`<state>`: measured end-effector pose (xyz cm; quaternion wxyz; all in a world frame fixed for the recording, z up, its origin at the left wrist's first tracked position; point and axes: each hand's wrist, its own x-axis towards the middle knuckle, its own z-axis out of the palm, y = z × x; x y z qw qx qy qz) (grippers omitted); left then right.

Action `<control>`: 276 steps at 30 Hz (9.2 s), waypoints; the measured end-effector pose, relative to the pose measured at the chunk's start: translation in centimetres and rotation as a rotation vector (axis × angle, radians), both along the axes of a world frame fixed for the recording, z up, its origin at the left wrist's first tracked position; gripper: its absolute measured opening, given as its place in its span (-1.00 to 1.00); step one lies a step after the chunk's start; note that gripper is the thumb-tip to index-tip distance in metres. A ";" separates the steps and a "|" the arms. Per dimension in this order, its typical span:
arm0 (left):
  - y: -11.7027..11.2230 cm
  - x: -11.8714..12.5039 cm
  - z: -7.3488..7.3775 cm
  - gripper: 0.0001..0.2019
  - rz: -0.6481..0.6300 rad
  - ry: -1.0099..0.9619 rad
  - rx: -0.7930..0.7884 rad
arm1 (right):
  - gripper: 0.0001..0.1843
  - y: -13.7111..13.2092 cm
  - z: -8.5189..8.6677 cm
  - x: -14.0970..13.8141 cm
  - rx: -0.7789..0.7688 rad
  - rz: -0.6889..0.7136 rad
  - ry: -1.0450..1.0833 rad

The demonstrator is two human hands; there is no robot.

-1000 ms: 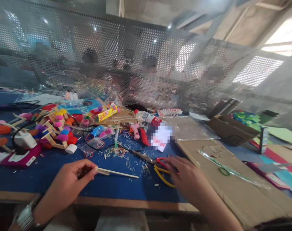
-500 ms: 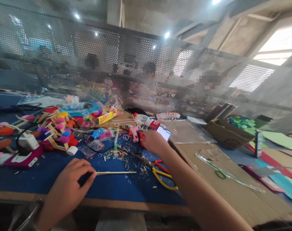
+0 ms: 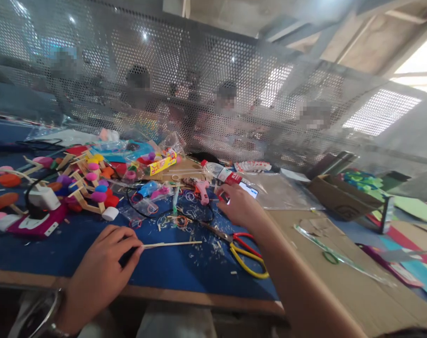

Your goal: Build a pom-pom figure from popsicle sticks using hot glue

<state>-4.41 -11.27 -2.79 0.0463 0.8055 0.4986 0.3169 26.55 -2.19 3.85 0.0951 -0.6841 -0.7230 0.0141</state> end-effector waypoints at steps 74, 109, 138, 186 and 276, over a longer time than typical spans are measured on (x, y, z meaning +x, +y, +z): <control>-0.8 0.5 1.3 -0.87 -0.106 0.054 -0.060 | -0.72 -12.1 -6.1 -10.3 0.286 0.248 0.289; -2.5 2.1 0.8 -0.81 0.021 -0.033 0.035 | -0.75 -12.3 -6.2 -10.8 0.292 0.205 0.339; -2.0 1.7 1.0 -0.85 -0.009 -0.044 -0.006 | -0.77 -12.2 -6.0 -10.9 0.222 0.176 0.351; -1.6 1.8 1.1 -0.86 0.042 0.078 0.000 | -0.80 -11.3 -5.7 -11.3 0.193 0.204 0.308; -0.9 3.8 0.0 -0.55 -0.305 0.416 0.139 | -0.53 -16.8 -2.3 -10.8 0.080 0.066 0.125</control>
